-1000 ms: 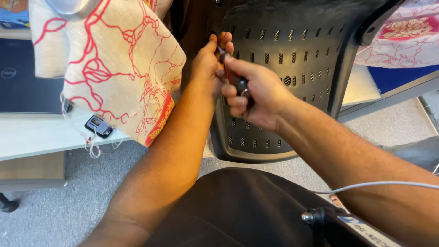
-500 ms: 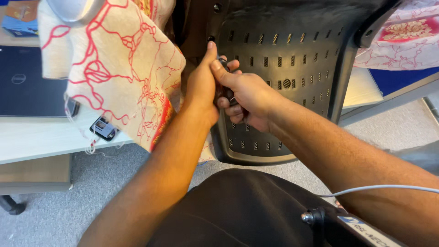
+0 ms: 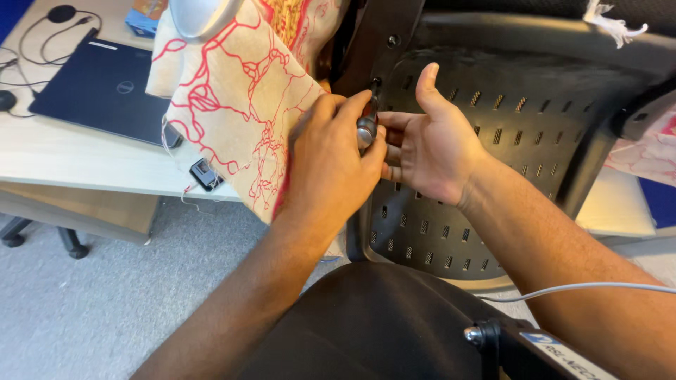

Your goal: The person uses a screwdriver to tighten screws on the underside of an office chair, securing the seat to the central mechanism and then attaching the backrest frame. The chair is flipped and repositioned to access different screw locations.

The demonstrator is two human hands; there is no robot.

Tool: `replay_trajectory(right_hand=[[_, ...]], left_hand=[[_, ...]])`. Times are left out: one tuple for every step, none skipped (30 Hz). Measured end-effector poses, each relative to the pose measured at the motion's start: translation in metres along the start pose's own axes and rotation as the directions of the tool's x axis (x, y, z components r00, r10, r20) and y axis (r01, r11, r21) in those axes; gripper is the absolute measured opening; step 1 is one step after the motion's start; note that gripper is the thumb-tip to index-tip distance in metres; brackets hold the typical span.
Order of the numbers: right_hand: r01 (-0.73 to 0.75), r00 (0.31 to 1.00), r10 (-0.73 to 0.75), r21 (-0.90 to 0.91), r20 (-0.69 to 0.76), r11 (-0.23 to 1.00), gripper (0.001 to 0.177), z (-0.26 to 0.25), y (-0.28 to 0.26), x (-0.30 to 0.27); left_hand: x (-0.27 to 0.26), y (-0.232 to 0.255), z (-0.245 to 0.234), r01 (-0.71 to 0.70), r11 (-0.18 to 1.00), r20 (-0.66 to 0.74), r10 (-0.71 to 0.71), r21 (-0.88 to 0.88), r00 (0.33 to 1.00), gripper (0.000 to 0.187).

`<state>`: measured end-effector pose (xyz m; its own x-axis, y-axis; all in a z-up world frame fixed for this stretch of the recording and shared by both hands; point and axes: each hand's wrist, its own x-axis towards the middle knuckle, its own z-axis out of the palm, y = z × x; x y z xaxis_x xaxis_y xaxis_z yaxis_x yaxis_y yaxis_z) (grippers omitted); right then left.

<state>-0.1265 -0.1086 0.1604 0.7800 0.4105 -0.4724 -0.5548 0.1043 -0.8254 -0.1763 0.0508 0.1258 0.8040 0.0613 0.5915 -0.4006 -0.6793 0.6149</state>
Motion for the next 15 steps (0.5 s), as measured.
replay_trajectory(right_hand=[[0.016, 0.999, -0.017, 0.017, 0.032, 1.0, 0.103, -0.005, -0.001, 0.001], [0.031, 0.997, -0.033, 0.034, 0.064, 0.999, 0.1, -0.009, -0.003, 0.003], [0.039, 0.995, -0.042, 0.035, 0.089, 0.999, 0.096, -0.013, -0.003, 0.005], [0.047, 0.992, -0.051, 0.036, 0.114, 0.998, 0.092, -0.018, -0.003, 0.007], [0.054, 0.988, -0.058, 0.033, 0.144, 0.998, 0.088, -0.021, -0.003, 0.01], [0.06, 0.986, -0.066, 0.042, 0.151, 0.997, 0.085, -0.023, -0.002, 0.011], [0.067, 0.984, -0.075, 0.051, 0.16, 0.996, 0.083, -0.024, -0.001, 0.012], [0.074, 0.982, -0.083, 0.059, 0.17, 0.995, 0.081, -0.025, -0.001, 0.013], [0.071, 0.979, -0.082, 0.063, 0.189, 0.995, 0.081, -0.027, 0.0, 0.013], [0.068, 0.975, -0.081, 0.067, 0.208, 0.995, 0.081, -0.03, 0.001, 0.014], [0.061, 0.972, -0.075, 0.069, 0.222, 0.996, 0.08, -0.034, 0.003, 0.013], [0.072, 0.965, -0.091, 0.084, 0.245, 0.994, 0.08, -0.038, 0.005, 0.012], [0.082, 0.958, -0.106, 0.099, 0.266, 0.992, 0.079, -0.042, 0.007, 0.011], [0.092, 0.95, -0.121, 0.114, 0.286, 0.989, 0.078, -0.046, 0.01, 0.009], [0.09, 0.948, -0.125, 0.131, 0.293, 0.987, 0.079, -0.048, 0.009, 0.007]], left_hand=[[0.007, 0.004, -0.004, -0.011, 0.999, 0.002, 0.011, 0.038, 1.0, 0.042], [0.014, 0.009, -0.007, -0.022, 0.997, 0.005, 0.021, 0.076, 1.0, 0.04], [0.02, 0.015, -0.009, -0.032, 0.993, 0.014, 0.031, 0.112, 0.999, 0.037], [0.026, 0.02, -0.01, -0.032, 0.986, 0.072, 0.02, 0.167, 0.997, 0.033], [0.031, 0.024, -0.011, -0.029, 0.974, 0.123, 0.001, 0.223, 0.992, 0.03], [0.035, 0.028, -0.012, -0.028, 0.96, 0.173, -0.022, 0.278, 0.985, 0.027], [0.037, 0.032, -0.012, 0.018, 0.946, 0.202, -0.087, 0.323, 0.976, 0.026], [0.039, 0.036, -0.011, 0.063, 0.928, 0.226, -0.154, 0.367, 0.962, 0.026], [0.042, 0.04, -0.008, 0.096, 0.908, 0.255, -0.215, 0.408, 0.943, 0.027], [0.043, 0.044, -0.004, 0.113, 0.908, 0.246, -0.227, 0.404, 0.942, 0.028], [0.043, 0.047, 0.002, 0.132, 0.909, 0.239, -0.24, 0.396, 0.941, 0.029], [0.043, 0.048, 0.007, 0.15, 0.91, 0.233, -0.254, 0.388, 0.939, 0.03], [0.044, 0.047, 0.012, 0.158, 0.911, 0.217, -0.254, 0.381, 0.942, 0.03], [0.046, 0.044, 0.015, 0.166, 0.912, 0.201, -0.255, 0.375, 0.946, 0.03], [0.051, 0.041, 0.017, 0.167, 0.915, 0.183, -0.247, 0.368, 0.952, 0.03]])
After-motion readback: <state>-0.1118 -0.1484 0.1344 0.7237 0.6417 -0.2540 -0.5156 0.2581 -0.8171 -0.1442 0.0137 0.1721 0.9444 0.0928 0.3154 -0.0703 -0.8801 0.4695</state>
